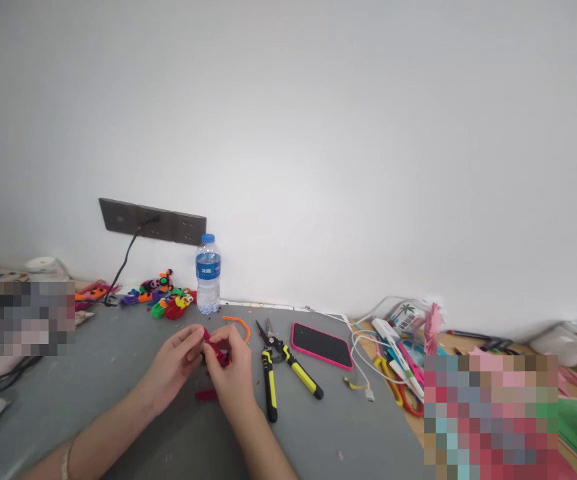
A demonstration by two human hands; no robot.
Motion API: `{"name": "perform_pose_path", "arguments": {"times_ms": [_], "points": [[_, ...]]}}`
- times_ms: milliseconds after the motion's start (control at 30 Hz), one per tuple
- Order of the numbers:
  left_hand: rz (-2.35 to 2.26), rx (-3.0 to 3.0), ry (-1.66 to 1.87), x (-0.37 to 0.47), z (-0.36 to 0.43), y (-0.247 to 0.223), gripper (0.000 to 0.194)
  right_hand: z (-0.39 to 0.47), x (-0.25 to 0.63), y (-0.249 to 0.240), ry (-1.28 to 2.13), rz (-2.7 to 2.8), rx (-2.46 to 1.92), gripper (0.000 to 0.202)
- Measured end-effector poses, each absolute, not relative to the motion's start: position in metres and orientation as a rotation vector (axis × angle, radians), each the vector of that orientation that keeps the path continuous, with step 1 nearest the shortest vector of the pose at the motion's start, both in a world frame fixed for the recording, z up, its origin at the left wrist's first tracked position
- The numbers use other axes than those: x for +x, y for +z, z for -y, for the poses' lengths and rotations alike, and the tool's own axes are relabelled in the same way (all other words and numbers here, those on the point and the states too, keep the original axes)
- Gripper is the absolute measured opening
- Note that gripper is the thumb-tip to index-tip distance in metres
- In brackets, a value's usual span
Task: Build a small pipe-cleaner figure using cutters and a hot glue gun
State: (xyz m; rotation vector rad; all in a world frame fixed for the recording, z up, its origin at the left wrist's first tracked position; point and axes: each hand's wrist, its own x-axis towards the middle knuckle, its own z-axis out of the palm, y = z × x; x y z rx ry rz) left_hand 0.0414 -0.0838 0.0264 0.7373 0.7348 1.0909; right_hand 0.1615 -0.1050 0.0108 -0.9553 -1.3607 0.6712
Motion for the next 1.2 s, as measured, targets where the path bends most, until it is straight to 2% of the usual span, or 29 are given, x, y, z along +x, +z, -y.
{"name": "perform_pose_path", "arguments": {"times_ms": [300, 433, 600, 933, 1200], "points": [[-0.717, 0.767, 1.049, 0.043, 0.084, 0.025, 0.036, 0.104, 0.172, 0.022, 0.833, 1.268, -1.013, 0.004], [-0.719, 0.741, 1.040, 0.044, 0.085, 0.025, 0.037, 0.103, 0.174, 0.021, 0.762, 1.374, -1.004, 0.010], [-0.700, 0.786, 1.043, 0.043, 0.085, 0.025, 0.035, 0.105, 0.175, 0.022, 0.645, 1.390, -1.023, 0.005], [-0.749, 1.181, 0.955, 0.038, 0.083, 0.027, 0.039, 0.103, 0.198, 0.039, 0.739, 1.539, -0.941, 0.011], [-0.761, 1.593, 0.947, 0.034, 0.081, 0.030, 0.033, 0.108, 0.207, 0.050, 0.876, 1.672, -0.985, 0.016]]}}
